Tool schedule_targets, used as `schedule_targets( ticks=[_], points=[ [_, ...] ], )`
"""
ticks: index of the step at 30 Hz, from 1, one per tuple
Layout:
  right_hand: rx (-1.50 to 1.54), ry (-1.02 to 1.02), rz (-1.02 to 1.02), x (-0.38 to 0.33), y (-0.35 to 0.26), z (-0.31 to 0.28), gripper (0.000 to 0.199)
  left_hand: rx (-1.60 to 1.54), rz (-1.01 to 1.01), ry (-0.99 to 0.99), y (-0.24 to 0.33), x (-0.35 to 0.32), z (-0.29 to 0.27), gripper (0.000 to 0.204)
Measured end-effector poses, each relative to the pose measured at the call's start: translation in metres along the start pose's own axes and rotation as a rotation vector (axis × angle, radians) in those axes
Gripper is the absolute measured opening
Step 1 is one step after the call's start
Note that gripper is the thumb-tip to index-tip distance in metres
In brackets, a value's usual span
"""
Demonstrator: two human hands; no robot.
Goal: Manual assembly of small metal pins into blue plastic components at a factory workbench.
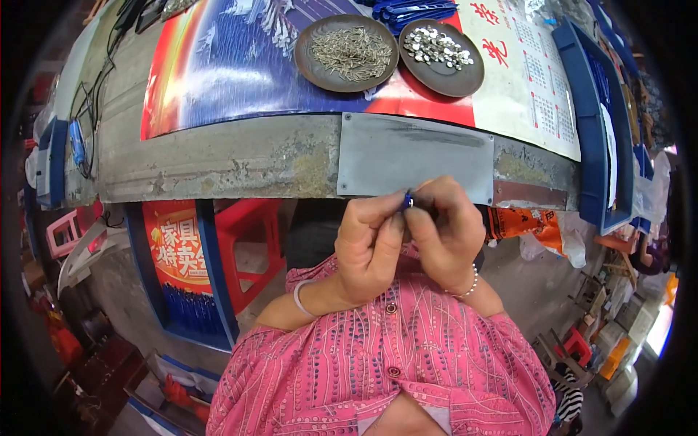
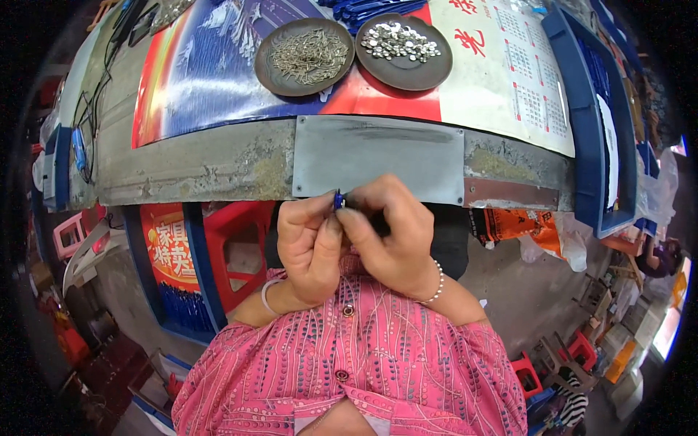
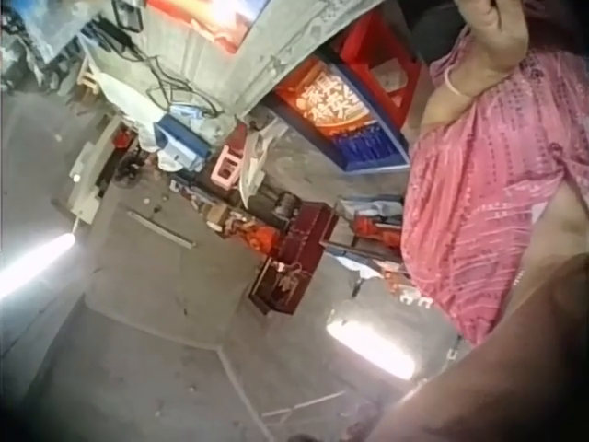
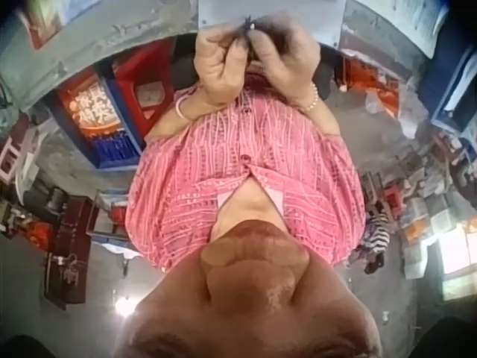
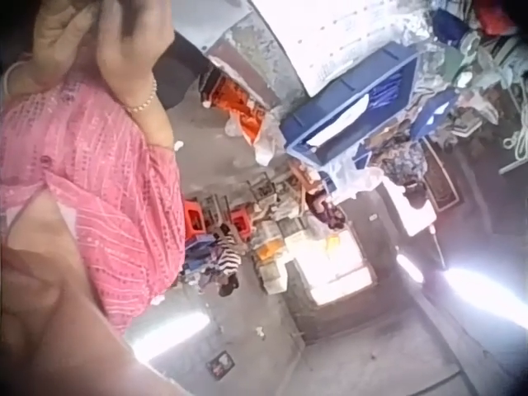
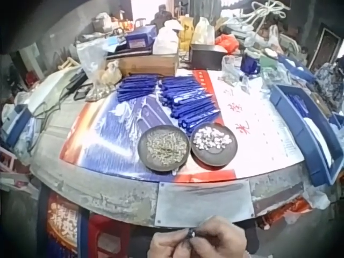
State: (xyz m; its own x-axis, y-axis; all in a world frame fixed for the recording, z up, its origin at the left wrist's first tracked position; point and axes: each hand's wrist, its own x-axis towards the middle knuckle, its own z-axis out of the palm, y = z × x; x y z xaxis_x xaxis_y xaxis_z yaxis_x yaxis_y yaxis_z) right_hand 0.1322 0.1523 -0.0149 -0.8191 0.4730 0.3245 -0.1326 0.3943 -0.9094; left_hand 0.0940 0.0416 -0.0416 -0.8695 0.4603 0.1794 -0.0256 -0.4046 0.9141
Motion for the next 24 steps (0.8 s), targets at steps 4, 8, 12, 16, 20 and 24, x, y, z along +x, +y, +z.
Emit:
schedule_targets(
  ticks=[4,8,12,16,20,24],
  points=[
    [-0.139,0.073,-0.224,-0.008,0.012,0.009,0.014,0.095,0.071,-0.054,0.002,-0.001,-0.005,0.021],
    [-0.226,0.102,-0.243,-0.013,0.012,0.016,0.013,0.047,0.062,-0.081,0.001,-0.002,-0.007,0.020],
    [-0.267,0.114,-0.256,-0.010,0.003,0.019,0.013,0.161,0.134,-0.057,-0.003,-0.002,-0.005,0.019],
    [0.287,0.001,0.286,-0.001,0.002,0.005,0.016,-0.053,0.019,-0.097,-0.004,-0.003,-0.004,0.021],
    [-0.209,-0.114,-0.116,0.003,0.010,0.004,0.018,-0.006,-0.097,0.052,-0.003,-0.002,-0.004,0.023],
    [-0.256,-0.017,-0.057,0.003,0.004,0.028,0.021,0.064,0.055,-0.022,0.008,0.006,-0.018,0.027]
  ],
)
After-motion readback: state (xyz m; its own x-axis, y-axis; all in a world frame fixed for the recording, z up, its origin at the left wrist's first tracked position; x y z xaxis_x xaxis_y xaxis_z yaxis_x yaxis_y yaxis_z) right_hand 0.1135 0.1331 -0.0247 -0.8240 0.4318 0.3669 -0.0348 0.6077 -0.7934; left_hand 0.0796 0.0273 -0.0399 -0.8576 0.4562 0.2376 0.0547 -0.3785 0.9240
